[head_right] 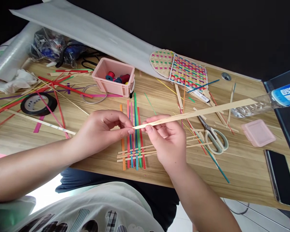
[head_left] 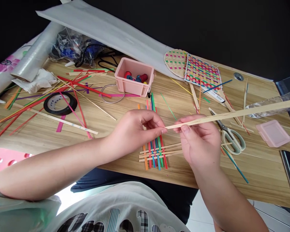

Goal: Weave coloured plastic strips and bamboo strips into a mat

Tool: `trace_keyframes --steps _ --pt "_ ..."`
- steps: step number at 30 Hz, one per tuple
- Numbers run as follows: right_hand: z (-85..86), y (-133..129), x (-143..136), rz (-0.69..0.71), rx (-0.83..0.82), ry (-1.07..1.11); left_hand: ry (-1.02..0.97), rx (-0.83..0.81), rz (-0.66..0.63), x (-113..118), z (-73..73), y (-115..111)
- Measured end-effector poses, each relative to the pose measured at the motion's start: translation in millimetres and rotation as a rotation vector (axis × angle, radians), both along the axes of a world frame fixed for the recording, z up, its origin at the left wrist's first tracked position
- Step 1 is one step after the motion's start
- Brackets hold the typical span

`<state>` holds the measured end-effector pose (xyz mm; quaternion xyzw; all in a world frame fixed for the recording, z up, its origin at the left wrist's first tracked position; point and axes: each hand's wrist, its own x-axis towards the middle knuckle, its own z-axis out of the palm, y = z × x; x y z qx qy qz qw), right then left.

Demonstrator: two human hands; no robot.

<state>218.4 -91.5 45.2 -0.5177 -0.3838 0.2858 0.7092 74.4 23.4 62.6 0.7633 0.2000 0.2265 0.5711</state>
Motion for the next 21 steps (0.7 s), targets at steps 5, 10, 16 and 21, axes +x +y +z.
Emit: trace_keyframes --steps 5,10,16,21 --pt "0.6 -0.7 -1.1 -0.005 0.003 0.009 0.017 -0.017 -0.007 1.3 1.7 -0.3" --pt "4.4 2.0 0.5 -0.095 0.035 0.055 0.042 -0.084 0.016 2.2 2.2 -0.5" --pt "8.6 3.7 2.1 -0.173 0.084 0.083 0.06 -0.098 0.005 2.4 0.3 0.1" --pt "7.7 0.5 2.5 -0.183 0.059 0.091 0.069 -0.064 0.024 3.0 -0.3 1.6"
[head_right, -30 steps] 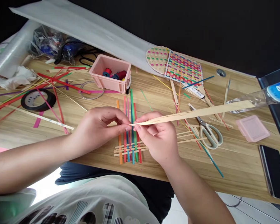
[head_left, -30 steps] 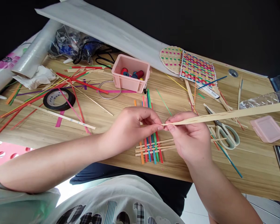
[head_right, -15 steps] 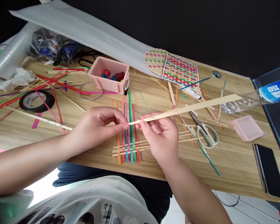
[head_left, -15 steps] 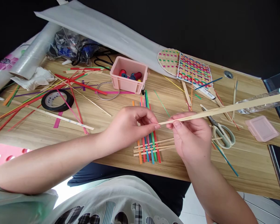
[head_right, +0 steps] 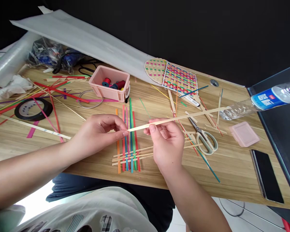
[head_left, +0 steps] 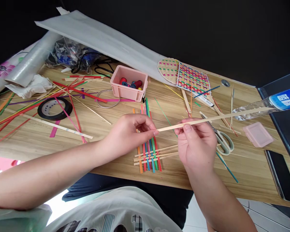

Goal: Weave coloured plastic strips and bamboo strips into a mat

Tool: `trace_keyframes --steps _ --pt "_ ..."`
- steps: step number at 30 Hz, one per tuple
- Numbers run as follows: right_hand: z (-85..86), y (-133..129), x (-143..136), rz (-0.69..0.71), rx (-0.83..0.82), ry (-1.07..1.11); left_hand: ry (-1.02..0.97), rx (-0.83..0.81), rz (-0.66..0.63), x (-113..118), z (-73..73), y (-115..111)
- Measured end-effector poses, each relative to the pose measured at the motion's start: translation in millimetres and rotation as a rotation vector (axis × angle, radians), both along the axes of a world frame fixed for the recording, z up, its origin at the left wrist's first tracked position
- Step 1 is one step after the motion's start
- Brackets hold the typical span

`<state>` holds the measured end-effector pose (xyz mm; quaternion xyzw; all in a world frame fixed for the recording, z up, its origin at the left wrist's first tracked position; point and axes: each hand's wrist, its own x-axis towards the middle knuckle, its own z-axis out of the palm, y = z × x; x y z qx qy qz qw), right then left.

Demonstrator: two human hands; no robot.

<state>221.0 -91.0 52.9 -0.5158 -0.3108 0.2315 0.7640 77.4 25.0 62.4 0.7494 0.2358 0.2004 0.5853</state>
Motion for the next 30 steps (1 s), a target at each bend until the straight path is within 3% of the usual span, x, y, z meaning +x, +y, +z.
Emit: trace_keyframes --steps 9,21,30 --pt "2.8 0.2 1.5 -0.004 -0.042 0.049 0.01 0.048 -0.001 0.2 1.6 -1.5" --pt "8.3 2.6 9.0 -0.153 -0.01 0.078 0.006 0.138 0.023 -0.6 -1.2 1.4" --pt "9.0 -0.4 9.4 -0.115 0.004 0.021 0.022 0.155 0.051 -0.3 -1.2 1.4"
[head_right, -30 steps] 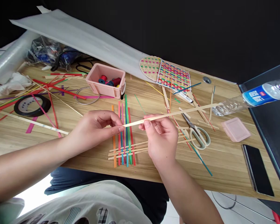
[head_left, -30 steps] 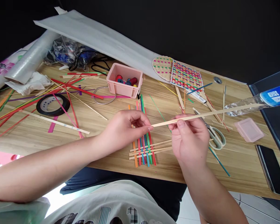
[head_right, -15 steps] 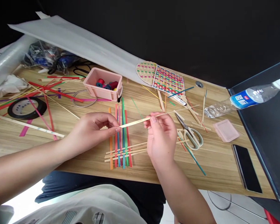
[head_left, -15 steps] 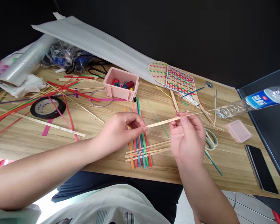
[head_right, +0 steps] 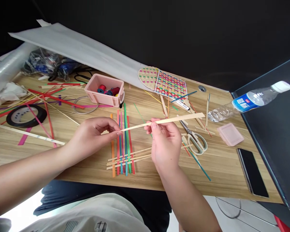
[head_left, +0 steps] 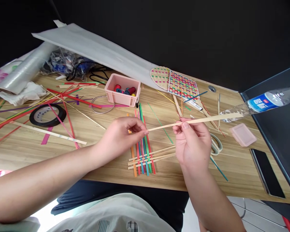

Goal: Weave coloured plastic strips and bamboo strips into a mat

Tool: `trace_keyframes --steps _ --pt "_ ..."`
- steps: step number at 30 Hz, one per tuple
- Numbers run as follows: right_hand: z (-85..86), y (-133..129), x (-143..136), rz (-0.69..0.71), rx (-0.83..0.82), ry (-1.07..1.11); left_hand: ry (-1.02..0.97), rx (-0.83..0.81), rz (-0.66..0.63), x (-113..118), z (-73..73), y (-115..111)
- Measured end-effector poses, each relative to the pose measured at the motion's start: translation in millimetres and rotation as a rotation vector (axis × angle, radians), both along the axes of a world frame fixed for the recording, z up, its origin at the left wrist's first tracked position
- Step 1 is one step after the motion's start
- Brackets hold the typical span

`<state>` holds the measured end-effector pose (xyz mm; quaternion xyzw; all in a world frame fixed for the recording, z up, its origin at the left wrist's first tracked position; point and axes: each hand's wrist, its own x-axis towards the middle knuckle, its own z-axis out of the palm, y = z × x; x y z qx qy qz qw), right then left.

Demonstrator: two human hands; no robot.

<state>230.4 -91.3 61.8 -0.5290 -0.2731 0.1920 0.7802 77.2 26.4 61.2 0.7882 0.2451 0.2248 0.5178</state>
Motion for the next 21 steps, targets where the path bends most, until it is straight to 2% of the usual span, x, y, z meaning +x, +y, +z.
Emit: trace_keyframes --steps 3,10,15,21 --pt "2.8 -1.4 3.3 0.014 -0.005 0.011 -0.003 0.004 0.009 0.9 0.6 0.6" --pt "14.9 -3.9 15.5 -0.032 0.096 0.013 -0.003 0.017 0.0 0.7 -2.0 1.3" --pt "14.9 -4.1 15.6 -0.097 0.078 -0.039 0.012 0.023 0.013 -0.4 -2.1 0.3" --pt "14.0 -3.4 16.5 -0.113 0.09 -0.023 0.015 0.034 0.011 1.1 -2.8 1.3"
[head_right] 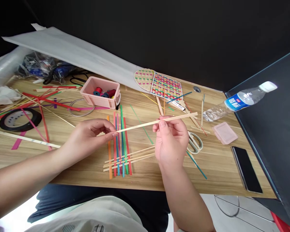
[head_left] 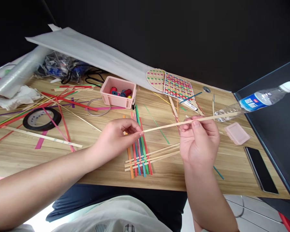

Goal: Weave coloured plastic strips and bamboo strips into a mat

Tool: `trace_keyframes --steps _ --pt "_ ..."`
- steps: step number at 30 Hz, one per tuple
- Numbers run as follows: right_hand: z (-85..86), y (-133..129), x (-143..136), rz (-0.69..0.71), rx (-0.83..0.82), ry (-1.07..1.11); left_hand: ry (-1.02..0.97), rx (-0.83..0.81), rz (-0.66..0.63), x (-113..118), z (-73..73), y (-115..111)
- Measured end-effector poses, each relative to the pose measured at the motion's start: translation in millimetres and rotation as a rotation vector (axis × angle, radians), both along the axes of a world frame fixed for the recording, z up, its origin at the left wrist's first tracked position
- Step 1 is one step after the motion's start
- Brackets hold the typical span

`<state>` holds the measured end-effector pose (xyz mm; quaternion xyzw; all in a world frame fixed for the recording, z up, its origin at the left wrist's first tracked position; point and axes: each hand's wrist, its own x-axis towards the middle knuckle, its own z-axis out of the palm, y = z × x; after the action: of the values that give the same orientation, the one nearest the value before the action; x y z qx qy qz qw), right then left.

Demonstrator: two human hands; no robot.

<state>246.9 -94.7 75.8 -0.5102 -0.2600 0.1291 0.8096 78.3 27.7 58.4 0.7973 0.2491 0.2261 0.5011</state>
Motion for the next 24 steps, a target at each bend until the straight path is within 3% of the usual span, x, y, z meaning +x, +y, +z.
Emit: trace_keyframes --steps 18,21,24 --pt "18.1 -10.0 19.1 -0.119 0.234 -0.024 0.022 0.009 -0.026 0.5 1.2 3.5" --pt "13.5 -7.3 12.5 -0.04 0.196 -0.048 -0.027 0.049 -0.022 -0.6 2.0 2.2" --pt "1.1 -3.0 -1.2 0.187 0.045 -0.102 -0.089 0.128 -0.02 -2.1 3.7 -0.3"
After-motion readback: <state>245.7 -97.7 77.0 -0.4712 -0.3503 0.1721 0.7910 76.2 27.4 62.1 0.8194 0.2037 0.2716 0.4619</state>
